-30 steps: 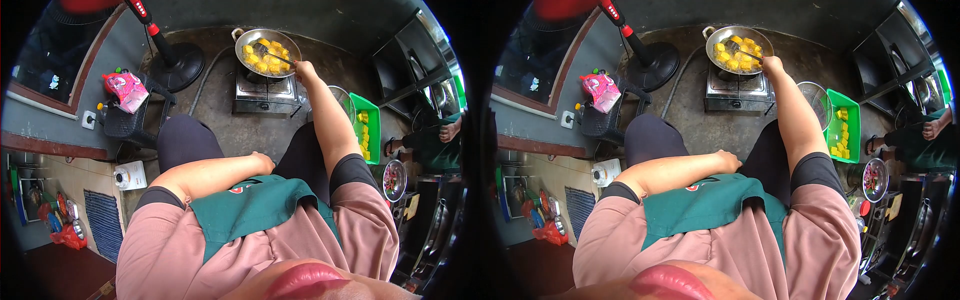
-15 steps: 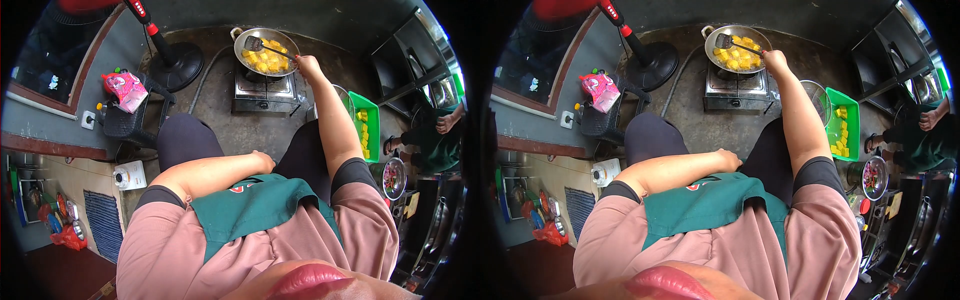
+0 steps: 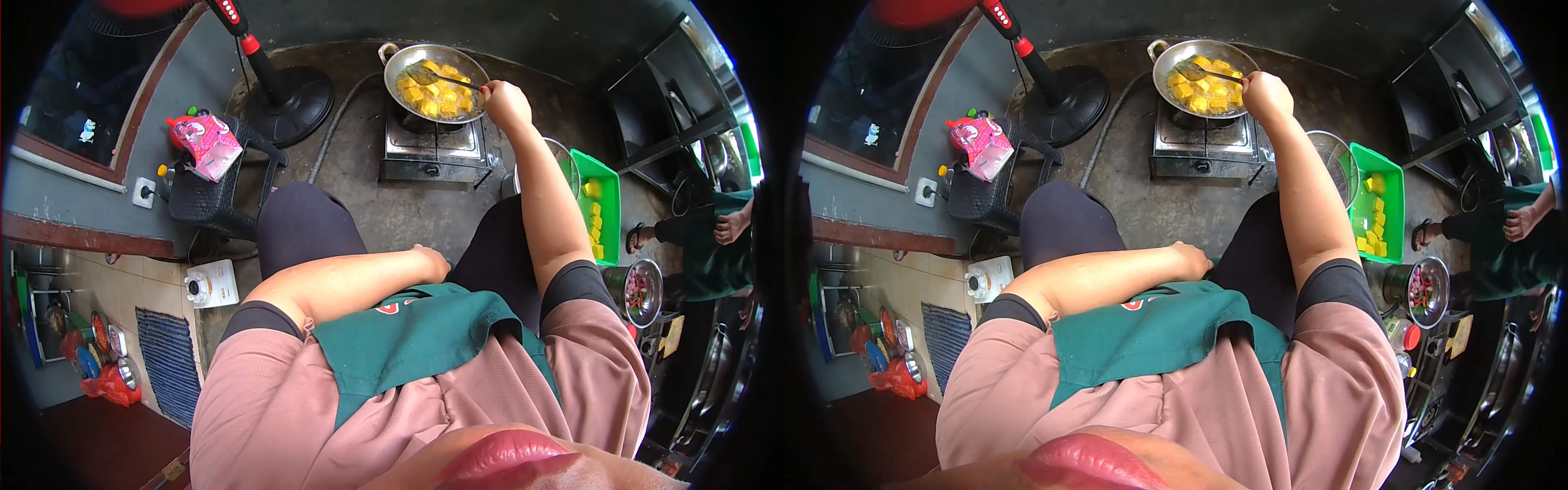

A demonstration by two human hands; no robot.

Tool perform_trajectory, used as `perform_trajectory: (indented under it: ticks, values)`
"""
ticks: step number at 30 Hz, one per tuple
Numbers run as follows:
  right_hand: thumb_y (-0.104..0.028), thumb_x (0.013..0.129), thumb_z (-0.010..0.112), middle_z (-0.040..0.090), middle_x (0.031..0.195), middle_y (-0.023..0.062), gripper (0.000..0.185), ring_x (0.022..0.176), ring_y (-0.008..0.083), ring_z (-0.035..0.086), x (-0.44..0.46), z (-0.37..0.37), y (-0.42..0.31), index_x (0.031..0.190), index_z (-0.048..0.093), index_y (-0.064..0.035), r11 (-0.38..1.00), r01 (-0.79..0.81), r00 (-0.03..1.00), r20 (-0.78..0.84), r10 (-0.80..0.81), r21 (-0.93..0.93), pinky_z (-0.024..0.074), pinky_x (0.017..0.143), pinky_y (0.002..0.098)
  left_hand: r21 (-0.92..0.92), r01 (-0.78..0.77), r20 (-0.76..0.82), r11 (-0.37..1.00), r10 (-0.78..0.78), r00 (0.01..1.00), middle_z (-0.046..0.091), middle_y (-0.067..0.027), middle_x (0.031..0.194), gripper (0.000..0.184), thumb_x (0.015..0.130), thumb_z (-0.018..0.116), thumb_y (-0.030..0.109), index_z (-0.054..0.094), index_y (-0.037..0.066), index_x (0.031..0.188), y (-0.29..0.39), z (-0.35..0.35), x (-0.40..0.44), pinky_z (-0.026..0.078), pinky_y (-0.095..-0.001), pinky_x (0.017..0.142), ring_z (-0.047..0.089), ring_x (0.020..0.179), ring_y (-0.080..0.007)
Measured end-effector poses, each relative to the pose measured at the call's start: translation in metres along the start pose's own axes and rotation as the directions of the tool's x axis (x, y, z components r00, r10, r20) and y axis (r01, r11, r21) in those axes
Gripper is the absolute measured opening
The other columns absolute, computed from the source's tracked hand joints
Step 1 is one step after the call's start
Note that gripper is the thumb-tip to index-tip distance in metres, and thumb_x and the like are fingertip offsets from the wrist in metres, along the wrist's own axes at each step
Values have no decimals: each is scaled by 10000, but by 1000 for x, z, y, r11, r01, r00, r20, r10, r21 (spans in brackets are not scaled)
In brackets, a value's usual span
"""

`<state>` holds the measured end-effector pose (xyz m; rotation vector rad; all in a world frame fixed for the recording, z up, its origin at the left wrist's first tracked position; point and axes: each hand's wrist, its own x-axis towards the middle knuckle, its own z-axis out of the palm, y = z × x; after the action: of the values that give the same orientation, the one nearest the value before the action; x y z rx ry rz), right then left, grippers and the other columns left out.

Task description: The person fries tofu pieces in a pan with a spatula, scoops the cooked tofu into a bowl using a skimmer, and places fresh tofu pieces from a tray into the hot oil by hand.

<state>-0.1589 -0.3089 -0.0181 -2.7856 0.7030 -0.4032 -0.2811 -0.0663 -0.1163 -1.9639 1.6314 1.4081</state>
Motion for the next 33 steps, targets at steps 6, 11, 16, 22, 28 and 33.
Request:
perform_trajectory:
  ticks: [6, 11, 16, 22, 28, 33]
  values:
    - [-233, 873, 524, 674, 884, 137, 230, 854, 308, 643, -5, -1, -10, 943, 699, -101, 989, 141, 987, -75, -144, -39, 508, 762, 414, -7, -4, -15, 1000, 4, 1000, 524, -111, 1319, 469, 855, 547, 321, 536, 124, 1280, 1, -1, -2, 334, -525, 988, 486, 1231, -300]
    - [-198, 871, 521, 675, 913, 125, 210, 884, 287, 640, -5, -5, -14, 942, 695, -104, 986, 136, 990, -19, -139, -94, 509, 769, 404, -20, -7, -13, 1000, 7, 1000, 517, -115, 1327, 481, 852, 548, 319, 527, 124, 1291, -1, 1, 2, 331, -530, 992, 482, 1234, -307]
    - [-224, 865, 535, 672, 928, 126, 231, 893, 296, 631, -5, -10, -14, 994, 691, -111, 982, 118, 993, 7, -118, -146, 499, 801, 399, -8, 1, -18, 1000, -1, 1000, 513, -111, 1332, 485, 852, 548, 322, 521, 130, 1297, -1, 1, 1, 330, -530, 993, 479, 1239, -303]
    - [-181, 868, 514, 675, 934, 122, 208, 896, 284, 643, -8, -15, -17, 944, 691, -101, 976, 143, 989, -10, -147, -164, 513, 774, 395, -21, -3, -5, 1000, 3, 1000, 510, -111, 1336, 497, 849, 551, 330, 510, 144, 1308, 0, 0, 3, 331, -536, 989, 479, 1238, -304]
    - [-178, 870, 506, 675, 932, 118, 213, 901, 283, 643, -12, -21, -16, 941, 691, -99, 979, 120, 992, -18, -125, -167, 513, 779, 391, -27, 4, -12, 1000, -4, 1000, 515, -114, 1329, 486, 847, 551, 333, 531, 129, 1287, -1, 2, 5, 328, -542, 991, 478, 1238, -306]
    - [-193, 872, 511, 671, 934, 120, 206, 900, 284, 643, -7, -4, -10, 914, 682, -87, 973, 142, 990, 13, -142, -180, 513, 774, 400, -25, -8, -15, 1000, 7, 1000, 518, -117, 1326, 472, 850, 549, 329, 541, 126, 1277, 0, -1, 1, 329, -544, 989, 474, 1242, -306]
